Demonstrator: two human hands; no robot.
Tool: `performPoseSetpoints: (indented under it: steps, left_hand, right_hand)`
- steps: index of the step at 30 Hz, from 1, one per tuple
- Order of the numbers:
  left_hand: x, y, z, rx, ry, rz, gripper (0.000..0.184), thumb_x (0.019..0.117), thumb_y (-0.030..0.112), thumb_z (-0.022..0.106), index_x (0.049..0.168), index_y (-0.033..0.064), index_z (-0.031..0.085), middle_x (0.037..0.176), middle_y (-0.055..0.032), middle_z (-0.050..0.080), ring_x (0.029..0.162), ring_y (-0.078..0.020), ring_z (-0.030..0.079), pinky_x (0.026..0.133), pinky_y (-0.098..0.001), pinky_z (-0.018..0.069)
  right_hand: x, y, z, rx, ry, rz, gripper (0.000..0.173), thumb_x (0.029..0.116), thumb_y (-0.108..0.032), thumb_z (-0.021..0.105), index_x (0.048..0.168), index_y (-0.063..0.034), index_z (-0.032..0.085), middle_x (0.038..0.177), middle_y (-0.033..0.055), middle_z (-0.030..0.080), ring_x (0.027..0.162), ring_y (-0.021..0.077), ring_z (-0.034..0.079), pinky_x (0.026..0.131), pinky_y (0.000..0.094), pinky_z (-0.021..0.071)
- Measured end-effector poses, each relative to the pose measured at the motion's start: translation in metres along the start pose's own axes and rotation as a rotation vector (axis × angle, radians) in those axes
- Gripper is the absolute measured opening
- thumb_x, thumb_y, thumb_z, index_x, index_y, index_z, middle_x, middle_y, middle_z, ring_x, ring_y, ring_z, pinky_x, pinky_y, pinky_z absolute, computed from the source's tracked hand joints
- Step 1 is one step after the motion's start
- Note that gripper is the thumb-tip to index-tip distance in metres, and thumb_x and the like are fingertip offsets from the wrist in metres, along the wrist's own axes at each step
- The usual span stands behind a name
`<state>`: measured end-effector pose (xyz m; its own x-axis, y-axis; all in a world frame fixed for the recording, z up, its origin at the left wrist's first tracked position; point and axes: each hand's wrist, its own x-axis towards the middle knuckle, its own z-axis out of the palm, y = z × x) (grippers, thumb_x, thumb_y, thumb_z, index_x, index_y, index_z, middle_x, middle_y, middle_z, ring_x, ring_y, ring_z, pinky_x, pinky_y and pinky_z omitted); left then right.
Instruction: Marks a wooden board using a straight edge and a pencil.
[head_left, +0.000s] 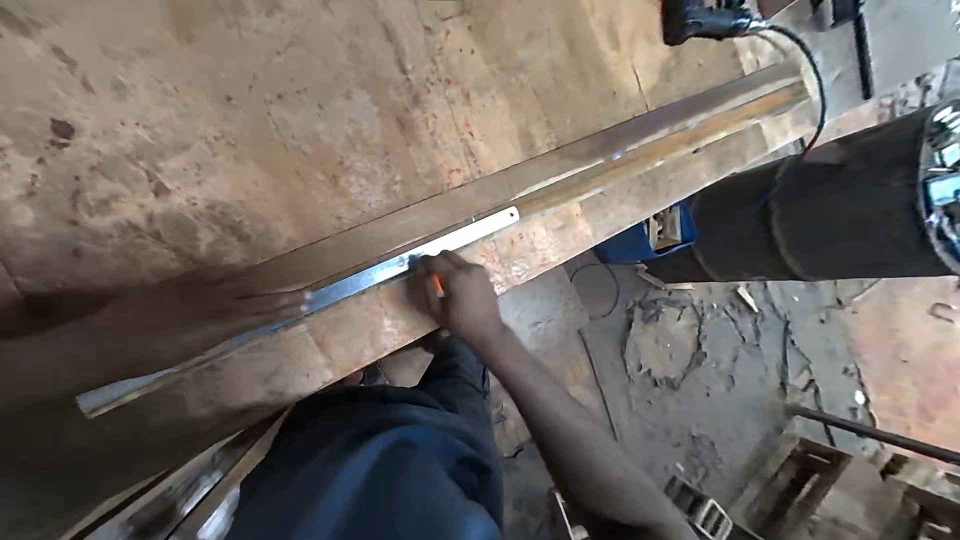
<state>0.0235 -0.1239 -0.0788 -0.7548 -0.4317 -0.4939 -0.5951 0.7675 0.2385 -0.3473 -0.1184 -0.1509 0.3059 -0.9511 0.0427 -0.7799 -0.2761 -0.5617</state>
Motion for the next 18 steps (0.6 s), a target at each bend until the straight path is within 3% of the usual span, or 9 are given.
performPoseSetpoints:
  steps: [3, 5, 7, 10, 13, 15, 16, 18]
  left_hand:
    - [0.01, 0.012, -0.02, 0.042, -0.151, -0.069, 0.068, 0.102, 0.005, 0.055, 0.161, 0.0333, 0.035, 0.167, 0.0114, 0.033, 0.147, -0.0211, 0.044, 0.114, -0.0451, 0.0415]
    - [0.024, 0.019, -0.031, 0.132, -0.371, -0.128, 0.081, 0.1001, 0.0, 0.057, 0.164, 0.0379, 0.024, 0.169, 0.0136, 0.027, 0.145, -0.0261, 0.043, 0.114, -0.0462, 0.0388]
    - [0.033, 0.018, -0.03, 0.135, -0.453, -0.149, 0.092, 0.0958, -0.002, 0.064, 0.164, 0.0405, 0.02, 0.17, 0.0149, 0.024, 0.143, -0.0289, 0.044, 0.113, -0.046, 0.0392]
    - [0.024, -0.006, 0.001, 0.167, -0.184, -0.017, 0.088, 0.0845, -0.005, 0.074, 0.158, 0.0322, 0.043, 0.162, 0.0099, 0.042, 0.132, -0.0321, 0.054, 0.111, -0.0499, 0.043]
    - [0.021, -0.009, 0.009, 0.217, -0.146, -0.012, 0.085, 0.0862, -0.01, 0.069, 0.157, 0.0293, 0.045, 0.16, 0.0094, 0.045, 0.132, -0.0334, 0.054, 0.111, -0.0522, 0.0415]
    - [0.017, -0.007, 0.012, 0.196, -0.151, -0.046, 0.085, 0.0872, -0.009, 0.067, 0.158, 0.0321, 0.043, 0.161, 0.0117, 0.044, 0.135, -0.0329, 0.051, 0.113, -0.0524, 0.0403]
    - [0.016, -0.008, 0.013, 0.181, -0.158, -0.058, 0.085, 0.0872, -0.009, 0.066, 0.158, 0.0325, 0.043, 0.161, 0.0125, 0.043, 0.137, -0.0328, 0.05, 0.115, -0.0528, 0.0377]
    - [0.019, -0.008, 0.008, 0.135, -0.202, -0.075, 0.088, 0.086, -0.012, 0.067, 0.159, 0.0316, 0.042, 0.162, 0.0121, 0.042, 0.143, -0.034, 0.046, 0.122, -0.0551, 0.0283]
  right_hand:
    - [0.004, 0.045, -0.011, 0.38, 0.097, 0.04, 0.019, 0.1013, -0.014, 0.062, 0.109, -0.0044, 0.077, 0.1, 0.007, 0.077, 0.085, 0.014, 0.074, 0.08, 0.0378, 0.0638]
    - [0.009, 0.098, -0.037, 0.447, 0.191, 0.136, 0.021, 0.1024, -0.017, 0.06, 0.105, -0.0029, 0.076, 0.087, 0.0056, 0.076, 0.07, 0.0106, 0.07, 0.068, 0.0337, 0.0617]
    - [0.011, 0.148, -0.065, 0.394, 0.277, 0.172, 0.021, 0.1023, -0.017, 0.06, 0.107, -0.0026, 0.075, 0.084, 0.0054, 0.075, 0.065, 0.0108, 0.069, 0.062, 0.0333, 0.0611]
    - [0.006, 0.184, -0.102, 0.538, 0.348, 0.221, 0.019, 0.1032, -0.016, 0.061, 0.109, -0.0022, 0.073, 0.084, 0.0052, 0.074, 0.058, 0.0112, 0.065, 0.053, 0.0305, 0.0577]
    - [-0.005, 0.185, -0.131, 0.682, 0.408, 0.238, 0.018, 0.104, -0.013, 0.06, 0.109, 0.0002, 0.072, 0.085, 0.0062, 0.074, 0.057, 0.0106, 0.064, 0.05, 0.0275, 0.0558]
    - [-0.009, 0.182, -0.13, 0.601, 0.365, 0.171, 0.021, 0.1052, -0.013, 0.057, 0.115, -0.0009, 0.071, 0.094, 0.0074, 0.074, 0.07, 0.0125, 0.069, 0.062, 0.0309, 0.0604]
    - [-0.008, 0.177, -0.125, 0.524, 0.302, 0.118, 0.024, 0.1051, -0.012, 0.054, 0.12, -0.0026, 0.071, 0.103, 0.0082, 0.074, 0.083, 0.0148, 0.072, 0.075, 0.035, 0.0631]
    - [-0.003, 0.158, -0.108, 0.405, 0.136, 0.058, 0.03, 0.1, -0.008, 0.054, 0.125, -0.008, 0.072, 0.12, 0.0101, 0.072, 0.112, 0.0224, 0.068, 0.097, 0.0446, 0.0575]
